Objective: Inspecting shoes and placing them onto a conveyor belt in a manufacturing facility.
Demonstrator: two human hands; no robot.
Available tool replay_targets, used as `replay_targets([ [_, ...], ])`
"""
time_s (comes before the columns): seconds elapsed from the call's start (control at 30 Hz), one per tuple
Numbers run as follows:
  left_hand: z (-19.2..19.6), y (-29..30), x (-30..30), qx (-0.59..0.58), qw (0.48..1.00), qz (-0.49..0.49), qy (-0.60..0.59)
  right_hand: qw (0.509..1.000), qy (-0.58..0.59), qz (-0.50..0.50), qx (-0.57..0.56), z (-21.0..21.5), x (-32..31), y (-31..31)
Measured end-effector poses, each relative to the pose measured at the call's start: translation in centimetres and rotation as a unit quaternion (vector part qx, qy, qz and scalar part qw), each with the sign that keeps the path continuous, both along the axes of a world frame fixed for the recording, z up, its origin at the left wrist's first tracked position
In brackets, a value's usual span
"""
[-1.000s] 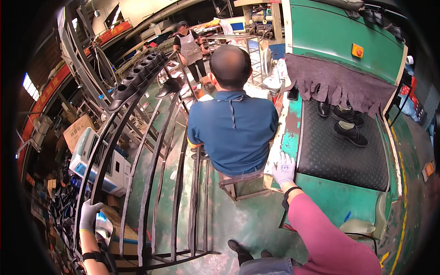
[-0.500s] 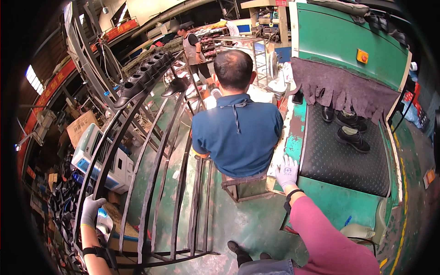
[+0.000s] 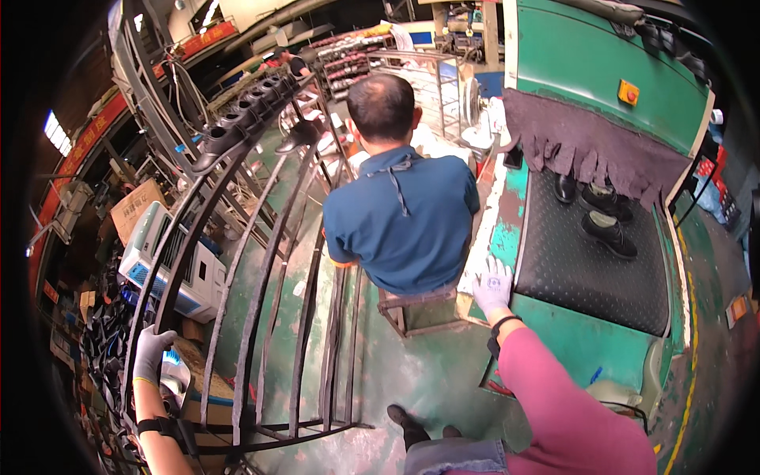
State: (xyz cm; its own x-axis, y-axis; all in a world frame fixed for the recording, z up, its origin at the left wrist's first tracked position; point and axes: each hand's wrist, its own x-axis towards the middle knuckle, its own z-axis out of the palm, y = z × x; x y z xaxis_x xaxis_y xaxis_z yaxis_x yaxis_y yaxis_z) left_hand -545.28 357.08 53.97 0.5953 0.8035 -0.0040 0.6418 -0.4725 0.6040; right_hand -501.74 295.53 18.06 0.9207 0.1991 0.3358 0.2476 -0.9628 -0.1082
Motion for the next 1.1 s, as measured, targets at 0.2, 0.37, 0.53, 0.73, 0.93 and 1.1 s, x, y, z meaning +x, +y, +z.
replay_targets([
  [0.2,-0.1,0.7,-0.1,-0.04,0.999,-0.003,-0.003,0.999,0.035,0.002,-0.004,1.3,-0.2,0.7],
  [0.37,-0.1,0.5,1.0,-0.023,1.0,-0.017,0.003,0.999,0.014,-0.02,-0.024,0.4,0.0,0.0],
  [0.53,0.2,-0.2,-1.3,-0.024,0.999,0.029,-0.014,0.998,0.051,-0.013,-0.038,0.9,-0.2,1.5],
  [0.73,0.2,-1.0,1.0,0.001,1.0,0.005,0.026,0.997,0.066,-0.036,-0.011,1.2,-0.6,-0.3],
  [0.93,2.2,-3.3,0.9,0.053,0.99,0.054,0.119,0.996,0.062,-0.037,-0.047,1.0,-0.5,-0.1],
  [1.1,2.8,-3.7,0.8,0.041,0.986,0.079,0.142,0.996,0.081,-0.019,0.022,1.2,-0.6,0.7],
])
